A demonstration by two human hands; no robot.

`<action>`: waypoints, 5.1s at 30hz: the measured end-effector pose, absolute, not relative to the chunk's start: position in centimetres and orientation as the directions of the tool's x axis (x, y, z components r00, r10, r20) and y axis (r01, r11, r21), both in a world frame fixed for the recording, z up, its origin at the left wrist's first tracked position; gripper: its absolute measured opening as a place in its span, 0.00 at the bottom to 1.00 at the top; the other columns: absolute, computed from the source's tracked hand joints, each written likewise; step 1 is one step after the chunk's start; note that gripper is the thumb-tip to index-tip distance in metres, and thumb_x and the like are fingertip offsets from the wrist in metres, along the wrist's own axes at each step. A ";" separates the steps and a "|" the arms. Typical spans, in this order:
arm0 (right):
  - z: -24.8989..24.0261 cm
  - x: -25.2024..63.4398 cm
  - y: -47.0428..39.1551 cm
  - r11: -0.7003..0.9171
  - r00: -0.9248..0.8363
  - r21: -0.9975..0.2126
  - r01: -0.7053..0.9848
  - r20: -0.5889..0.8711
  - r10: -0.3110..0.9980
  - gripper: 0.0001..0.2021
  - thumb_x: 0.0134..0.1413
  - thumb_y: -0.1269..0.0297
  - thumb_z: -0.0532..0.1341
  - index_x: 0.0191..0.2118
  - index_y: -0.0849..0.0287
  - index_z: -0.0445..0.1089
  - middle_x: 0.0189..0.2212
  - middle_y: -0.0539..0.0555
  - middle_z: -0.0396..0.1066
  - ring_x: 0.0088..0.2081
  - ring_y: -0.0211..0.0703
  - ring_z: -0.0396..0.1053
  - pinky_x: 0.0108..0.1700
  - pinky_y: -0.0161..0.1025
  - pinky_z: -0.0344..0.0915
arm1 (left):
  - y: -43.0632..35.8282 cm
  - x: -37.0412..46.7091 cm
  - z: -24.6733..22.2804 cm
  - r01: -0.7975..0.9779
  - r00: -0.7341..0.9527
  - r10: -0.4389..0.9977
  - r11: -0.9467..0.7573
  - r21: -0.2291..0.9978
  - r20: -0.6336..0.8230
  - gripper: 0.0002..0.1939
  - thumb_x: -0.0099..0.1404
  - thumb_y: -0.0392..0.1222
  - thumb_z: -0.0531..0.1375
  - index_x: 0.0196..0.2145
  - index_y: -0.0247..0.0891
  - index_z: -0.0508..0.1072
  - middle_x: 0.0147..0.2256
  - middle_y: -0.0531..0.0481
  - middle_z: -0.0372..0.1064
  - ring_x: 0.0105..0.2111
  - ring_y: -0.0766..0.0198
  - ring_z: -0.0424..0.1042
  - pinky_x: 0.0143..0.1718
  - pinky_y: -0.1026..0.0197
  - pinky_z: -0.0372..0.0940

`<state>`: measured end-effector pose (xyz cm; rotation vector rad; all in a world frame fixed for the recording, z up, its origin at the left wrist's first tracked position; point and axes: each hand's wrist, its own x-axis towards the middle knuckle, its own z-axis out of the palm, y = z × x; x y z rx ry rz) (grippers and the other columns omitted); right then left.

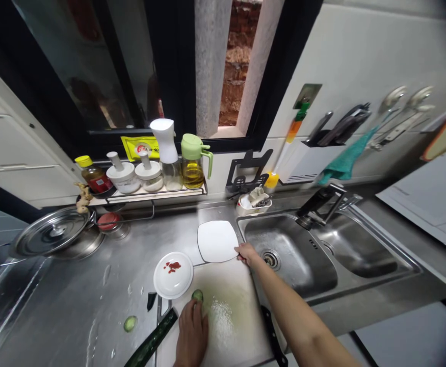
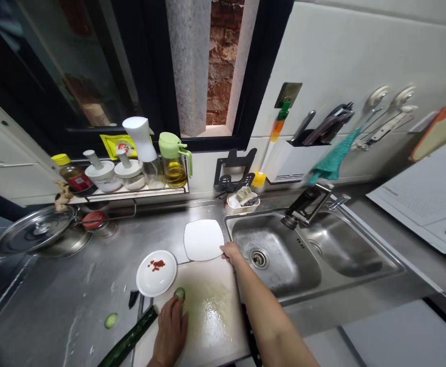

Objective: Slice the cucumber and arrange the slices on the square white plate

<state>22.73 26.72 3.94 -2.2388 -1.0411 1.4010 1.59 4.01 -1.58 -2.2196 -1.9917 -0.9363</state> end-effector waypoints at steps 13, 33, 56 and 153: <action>4.2 24.4 24.6 -0.587 0.128 -0.809 0.015 -0.581 0.804 0.10 0.61 0.60 0.58 0.32 0.61 0.64 0.19 0.40 0.57 0.15 0.26 0.49 0.15 0.27 0.48 | 3.9 1.3 -1.0 0.907 0.022 0.926 -0.177 0.382 0.377 0.18 0.65 0.36 0.52 0.53 0.33 0.65 0.49 0.37 0.65 0.52 0.52 0.64 0.49 0.48 0.65; 4.4 28.1 12.7 -0.599 -0.037 -0.784 -0.162 -0.602 0.797 0.17 0.35 0.55 0.65 0.26 0.55 0.58 0.10 0.38 0.52 0.11 0.26 0.41 0.16 0.31 0.35 | 3.9 1.2 -0.6 0.922 0.032 0.944 -0.155 0.356 0.329 0.19 0.67 0.40 0.52 0.53 0.31 0.64 0.48 0.36 0.63 0.52 0.51 0.63 0.50 0.46 0.63; 4.1 27.0 12.0 -0.605 0.008 -0.782 0.151 -0.611 0.791 0.14 0.40 0.49 0.56 0.26 0.53 0.56 0.11 0.40 0.53 0.11 0.30 0.47 0.16 0.32 0.40 | 3.9 1.4 -0.2 0.917 0.016 0.953 -0.134 0.375 0.301 0.18 0.67 0.40 0.51 0.53 0.34 0.63 0.49 0.38 0.64 0.52 0.53 0.64 0.50 0.48 0.64; 5.0 22.7 18.6 -0.126 -0.125 -0.695 0.708 -0.298 0.946 0.08 0.52 0.71 0.53 0.31 0.56 0.69 0.21 0.46 0.70 0.26 0.37 0.67 0.31 0.32 0.57 | 19.6 7.9 5.3 0.542 -0.006 0.981 0.166 0.824 -0.194 0.09 0.56 0.35 0.56 0.29 0.39 0.77 0.30 0.50 0.73 0.31 0.65 0.70 0.37 0.62 0.62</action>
